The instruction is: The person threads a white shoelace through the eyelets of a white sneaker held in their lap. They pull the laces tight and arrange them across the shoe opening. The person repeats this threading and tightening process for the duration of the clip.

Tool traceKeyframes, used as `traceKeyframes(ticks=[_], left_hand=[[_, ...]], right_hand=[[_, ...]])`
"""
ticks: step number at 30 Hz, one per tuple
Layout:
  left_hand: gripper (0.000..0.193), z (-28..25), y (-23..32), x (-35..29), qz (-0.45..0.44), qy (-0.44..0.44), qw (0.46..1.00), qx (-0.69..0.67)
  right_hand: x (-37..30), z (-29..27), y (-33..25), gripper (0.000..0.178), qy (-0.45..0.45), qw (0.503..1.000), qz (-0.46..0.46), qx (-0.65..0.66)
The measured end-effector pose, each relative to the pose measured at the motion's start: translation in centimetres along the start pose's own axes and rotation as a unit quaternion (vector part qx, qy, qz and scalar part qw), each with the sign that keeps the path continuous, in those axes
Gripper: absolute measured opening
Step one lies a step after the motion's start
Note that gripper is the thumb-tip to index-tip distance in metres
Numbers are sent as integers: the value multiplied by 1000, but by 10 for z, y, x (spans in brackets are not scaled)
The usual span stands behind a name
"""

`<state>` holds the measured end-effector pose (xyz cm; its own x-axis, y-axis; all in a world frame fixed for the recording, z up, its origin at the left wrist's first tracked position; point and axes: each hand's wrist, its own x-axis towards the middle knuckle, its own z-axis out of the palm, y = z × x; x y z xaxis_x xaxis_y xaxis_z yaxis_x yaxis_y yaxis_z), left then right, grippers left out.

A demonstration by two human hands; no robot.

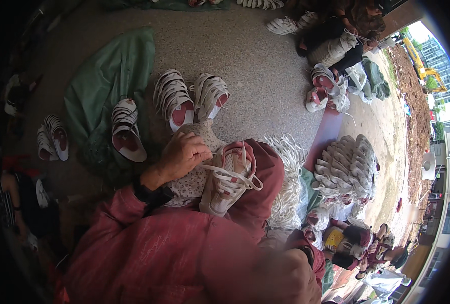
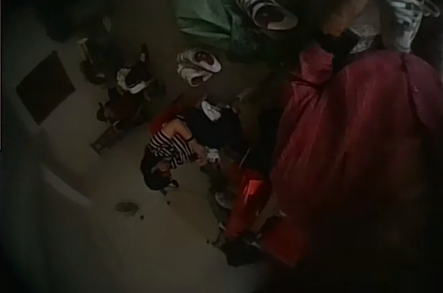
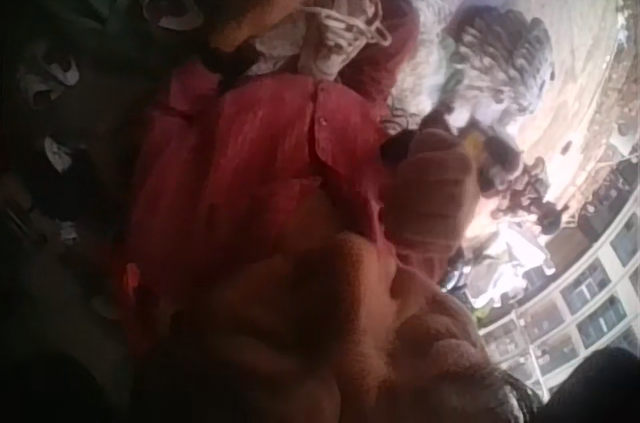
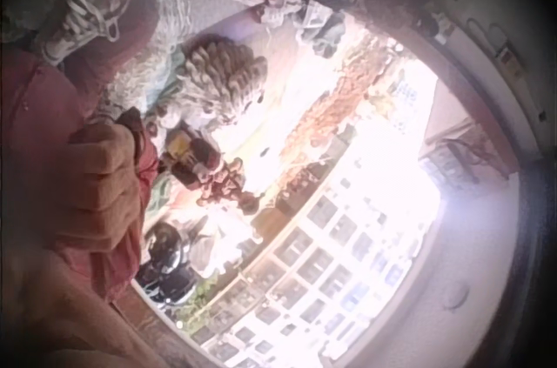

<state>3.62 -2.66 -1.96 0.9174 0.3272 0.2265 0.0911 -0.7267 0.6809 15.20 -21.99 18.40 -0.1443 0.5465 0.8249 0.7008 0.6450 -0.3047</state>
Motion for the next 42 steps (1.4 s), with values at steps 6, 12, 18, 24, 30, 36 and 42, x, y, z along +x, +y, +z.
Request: traceKeyframes(ticks=[6,12,18,24,30,36,42], left_hand=[[17,20,-7,-1,33,-25,999,15],[19,31,-11,3,47,-60,997,34],[19,29,-9,12,37,-96,994,32],[18,44,-16,19,60,-89,994,35],[16,32,-31,13,109,-99,989,-32],[15,39,-27,14,94,-114,989,-1],[21,44,-33,25,67,-175,982,-11]], right_hand=[[-71,5,71,16,-132,914,383,-17],[-140,34,118,14,-224,898,372,-73],[-130,47,128,14,-261,885,385,-33],[-138,54,136,16,-255,861,436,60],[-145,54,134,16,-226,850,466,101],[-150,58,135,17,-230,850,468,75],[-152,64,136,13,-233,866,442,23]])
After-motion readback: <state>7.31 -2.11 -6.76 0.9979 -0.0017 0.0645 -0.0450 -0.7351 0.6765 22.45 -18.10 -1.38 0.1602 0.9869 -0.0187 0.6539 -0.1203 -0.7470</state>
